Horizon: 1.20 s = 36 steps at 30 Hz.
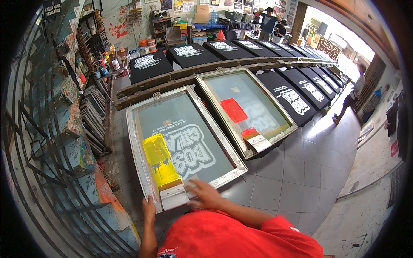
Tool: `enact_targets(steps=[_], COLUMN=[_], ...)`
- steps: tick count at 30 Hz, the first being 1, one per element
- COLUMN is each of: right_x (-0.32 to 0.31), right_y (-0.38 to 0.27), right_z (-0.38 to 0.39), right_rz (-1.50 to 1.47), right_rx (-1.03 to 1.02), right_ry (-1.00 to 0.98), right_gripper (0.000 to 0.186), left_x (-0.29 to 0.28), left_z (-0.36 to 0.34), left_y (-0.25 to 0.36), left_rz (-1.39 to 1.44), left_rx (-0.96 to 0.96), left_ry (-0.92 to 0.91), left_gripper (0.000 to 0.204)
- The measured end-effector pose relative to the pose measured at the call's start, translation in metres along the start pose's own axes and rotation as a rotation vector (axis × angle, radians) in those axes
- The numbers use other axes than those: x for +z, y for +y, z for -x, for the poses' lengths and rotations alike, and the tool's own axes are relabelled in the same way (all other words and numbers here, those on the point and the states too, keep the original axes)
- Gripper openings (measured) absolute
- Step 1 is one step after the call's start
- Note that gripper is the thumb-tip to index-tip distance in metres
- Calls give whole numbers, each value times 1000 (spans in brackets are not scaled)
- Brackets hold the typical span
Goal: The person performs screen printing by applying yellow and then red ink onto black t-shirts using a squeegee and large screens.
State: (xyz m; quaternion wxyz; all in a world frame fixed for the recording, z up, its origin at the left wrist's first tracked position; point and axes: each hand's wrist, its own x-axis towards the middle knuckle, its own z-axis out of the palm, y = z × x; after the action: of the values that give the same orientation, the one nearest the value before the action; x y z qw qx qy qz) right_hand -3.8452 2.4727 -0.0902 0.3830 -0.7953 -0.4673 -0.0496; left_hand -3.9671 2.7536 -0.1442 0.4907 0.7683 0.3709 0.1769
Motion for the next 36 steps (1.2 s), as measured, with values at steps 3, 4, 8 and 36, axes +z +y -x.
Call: enact_targets(steps=[3,4,8,36], right_x=[-30,-42,-66,-35], right_y=[47,64,106,181], right_z=[36,50,95,86], right_rz=[100,220,200,-585], right_rx=[352,414,727,891], right_ry=[344,475,674,702], right_gripper=[60,57,52,38], left_x=[3,2,-2,2], left_z=[3,6,0,-1], left_y=[8,13,0,-4], left_rz=[0,-1,62,34], left_rx=[-2,-14,-36,-28], left_ry=[5,-1,-7,40], left_gripper=[41,41,41,40])
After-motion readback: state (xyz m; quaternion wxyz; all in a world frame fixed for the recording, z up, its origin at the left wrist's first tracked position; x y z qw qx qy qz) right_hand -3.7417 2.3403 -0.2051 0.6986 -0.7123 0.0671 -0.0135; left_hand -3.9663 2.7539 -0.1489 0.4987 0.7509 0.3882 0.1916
